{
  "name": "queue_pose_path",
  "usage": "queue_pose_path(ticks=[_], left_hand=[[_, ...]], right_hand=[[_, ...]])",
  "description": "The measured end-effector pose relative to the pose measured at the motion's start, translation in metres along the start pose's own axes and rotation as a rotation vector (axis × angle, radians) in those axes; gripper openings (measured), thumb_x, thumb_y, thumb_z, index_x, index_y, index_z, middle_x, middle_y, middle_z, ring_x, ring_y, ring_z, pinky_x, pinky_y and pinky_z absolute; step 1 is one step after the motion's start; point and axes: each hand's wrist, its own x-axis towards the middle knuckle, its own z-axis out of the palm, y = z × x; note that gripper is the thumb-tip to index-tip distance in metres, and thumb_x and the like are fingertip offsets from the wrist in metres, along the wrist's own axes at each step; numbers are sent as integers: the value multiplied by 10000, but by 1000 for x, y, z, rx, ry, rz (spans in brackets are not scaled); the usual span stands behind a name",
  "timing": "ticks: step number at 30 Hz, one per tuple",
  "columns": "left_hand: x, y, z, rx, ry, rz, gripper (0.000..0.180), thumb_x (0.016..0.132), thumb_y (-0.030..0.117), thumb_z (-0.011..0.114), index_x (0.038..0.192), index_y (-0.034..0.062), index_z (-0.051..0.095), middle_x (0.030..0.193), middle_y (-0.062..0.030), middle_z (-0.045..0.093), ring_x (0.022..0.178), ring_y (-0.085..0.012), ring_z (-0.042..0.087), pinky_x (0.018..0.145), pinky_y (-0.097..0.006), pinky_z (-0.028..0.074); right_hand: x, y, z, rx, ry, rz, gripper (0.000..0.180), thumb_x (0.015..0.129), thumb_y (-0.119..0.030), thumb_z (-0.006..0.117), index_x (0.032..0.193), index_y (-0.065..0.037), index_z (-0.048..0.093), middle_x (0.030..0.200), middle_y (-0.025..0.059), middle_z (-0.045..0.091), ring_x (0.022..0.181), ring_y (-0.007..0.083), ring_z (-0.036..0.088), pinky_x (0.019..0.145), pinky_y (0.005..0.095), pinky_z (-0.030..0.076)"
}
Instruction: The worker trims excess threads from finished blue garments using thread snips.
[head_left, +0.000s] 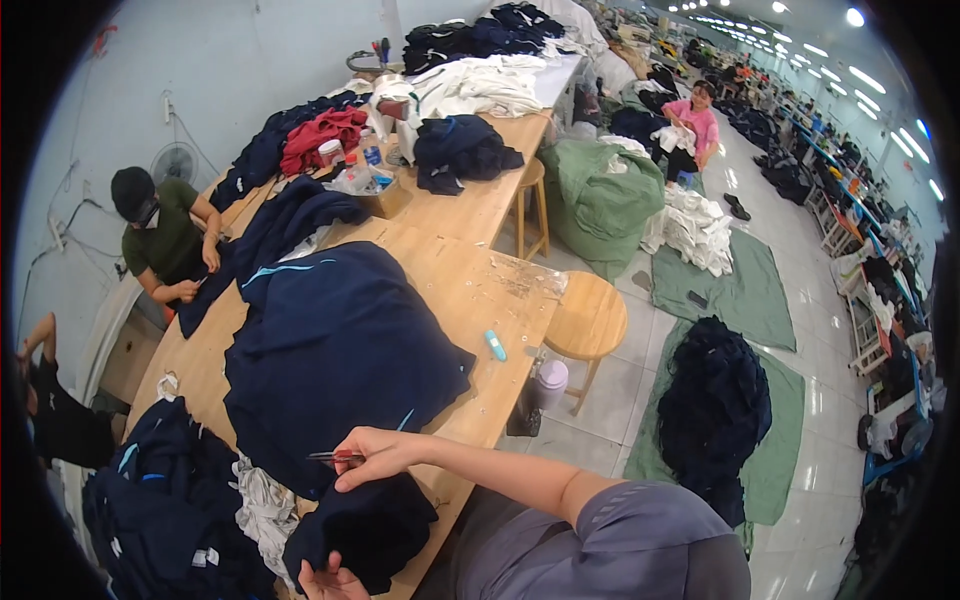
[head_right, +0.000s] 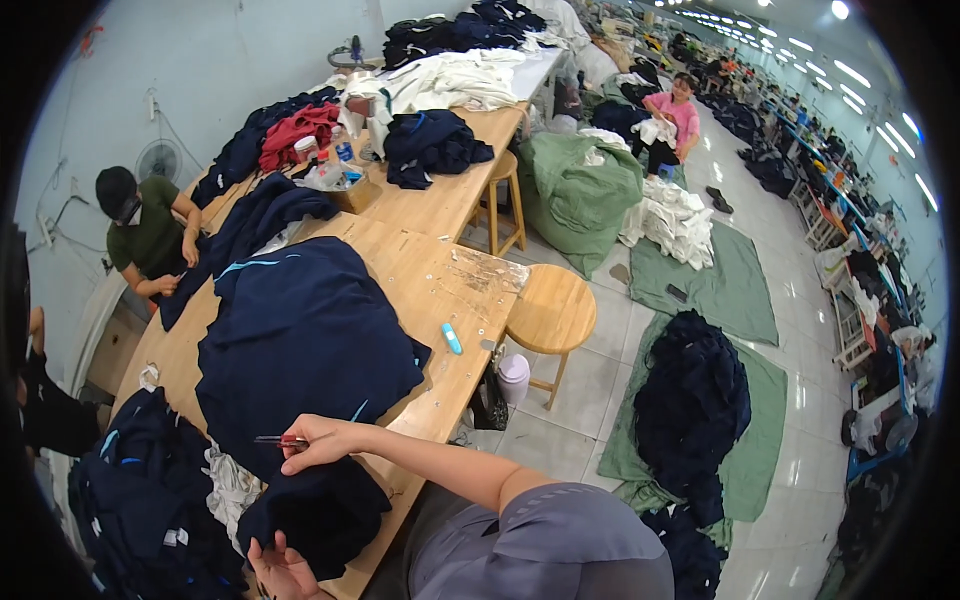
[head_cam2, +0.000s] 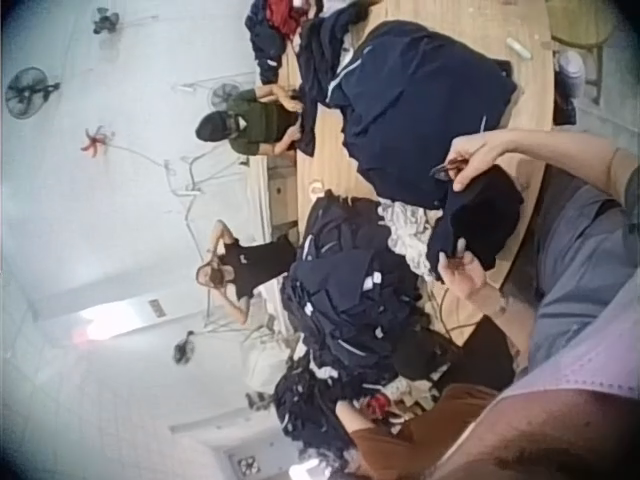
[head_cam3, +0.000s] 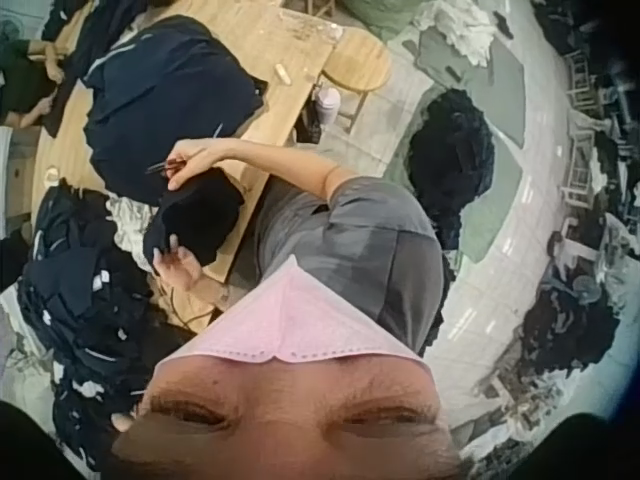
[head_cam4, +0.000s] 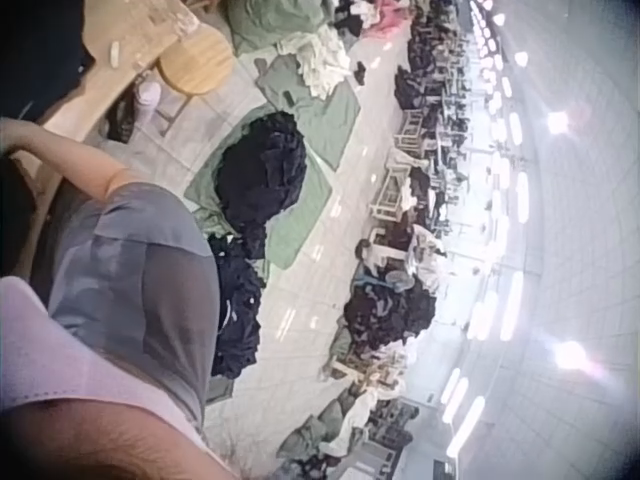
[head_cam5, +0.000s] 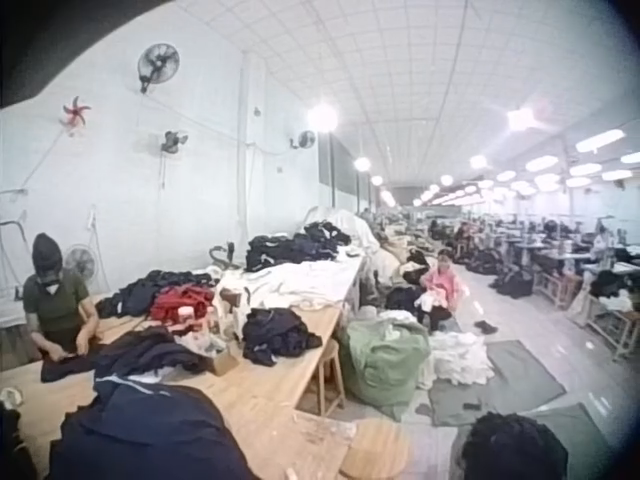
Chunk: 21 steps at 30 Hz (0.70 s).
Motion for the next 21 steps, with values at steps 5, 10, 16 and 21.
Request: queue_pose_path(ticks=[5, 10, 16, 21], left_hand=[[6, -15, 7, -73, -156, -165, 257, 898, 191, 473, 914, 3, 647, 1026, -168, 642, 928, -310, 636, 556, -294, 543], [-9, -26, 48, 197, -55, -76, 246, 887, 200, 486, 992, 30, 629, 996, -114, 660, 918, -300, 645, 596, -297, 547], [7, -19, 7, 272, -72, -118, 229, 888, 203, 493, 990, 42, 621, 952, -93, 665, 921, -304, 644, 551, -295, 525], [0, -19, 14, 231, -59, 33, 237, 892, 221, 489, 975, 46, 626, 932, -86, 667, 880, -288, 656, 479, -259, 500]], right_hand=[[-7, 23, 29, -529, 282, 151, 330, 839, -372, 588, 873, -46, 630, 720, 125, 643, 739, 325, 631, 615, 397, 466], [-5, 0, 56, 13, 183, -157, 421, 746, -359, 698, 934, 11, 624, 780, 129, 629, 725, 224, 614, 593, 311, 456], [5, 21, 54, 37, 137, -59, 311, 772, -258, 694, 680, 2, 551, 539, 40, 480, 525, 107, 448, 486, 303, 347], [6, 16, 46, 78, 409, -19, 274, 826, -248, 635, 718, 0, 587, 556, 30, 542, 520, 98, 475, 503, 275, 379]])
